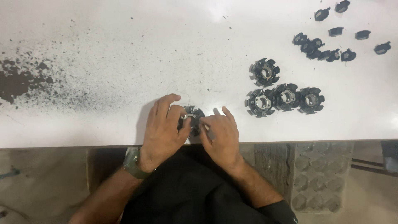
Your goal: The person sits at a white workbench and assembles small black plastic components onto metal hub parts by hand, pressing and fitting the pieces together. Finished assemblies are set in a growing pile on the table, and the person repeats the assembly with new parts one at a time.
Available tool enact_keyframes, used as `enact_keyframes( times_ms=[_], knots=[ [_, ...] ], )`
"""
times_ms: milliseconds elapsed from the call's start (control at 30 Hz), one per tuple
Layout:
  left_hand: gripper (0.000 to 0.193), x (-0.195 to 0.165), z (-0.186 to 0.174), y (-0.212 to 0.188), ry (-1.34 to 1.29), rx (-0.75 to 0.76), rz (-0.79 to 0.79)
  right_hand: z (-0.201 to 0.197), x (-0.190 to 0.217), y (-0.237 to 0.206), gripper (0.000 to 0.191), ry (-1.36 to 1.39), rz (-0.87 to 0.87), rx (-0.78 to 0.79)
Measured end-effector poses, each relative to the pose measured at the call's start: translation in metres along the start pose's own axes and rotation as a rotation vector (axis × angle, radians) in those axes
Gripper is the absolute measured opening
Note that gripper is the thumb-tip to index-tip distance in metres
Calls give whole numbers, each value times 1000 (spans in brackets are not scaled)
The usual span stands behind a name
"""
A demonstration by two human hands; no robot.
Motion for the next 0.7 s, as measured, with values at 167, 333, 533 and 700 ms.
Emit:
enact_keyframes(
  times_ms=[167, 333, 533, 700],
  knots=[
    [32, 7, 15, 14, 109, 309, -48, 3, -10, -3, 17, 96, 63, -47],
    [21, 10, 30, 19, 220, 415, -124, 8, -19, -1, 18, 80, 80, -36],
    [24, 0, 18, 17, 162, 195, 91, 3, -24, -2, 20, 136, 76, -12],
    [14, 11, 21, 19, 69, 245, 73, 3, -25, 0, 20, 105, 72, -10]
  ],
)
Point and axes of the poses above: each hand's wrist, its own y-axis towards the middle knuckle, its own z-axis out of the palm, x = y × z, the point moved 5 cm from there along y, towards the middle knuckle, and after that the axes turned 9 degrees about -y, right-handed, at the moved point
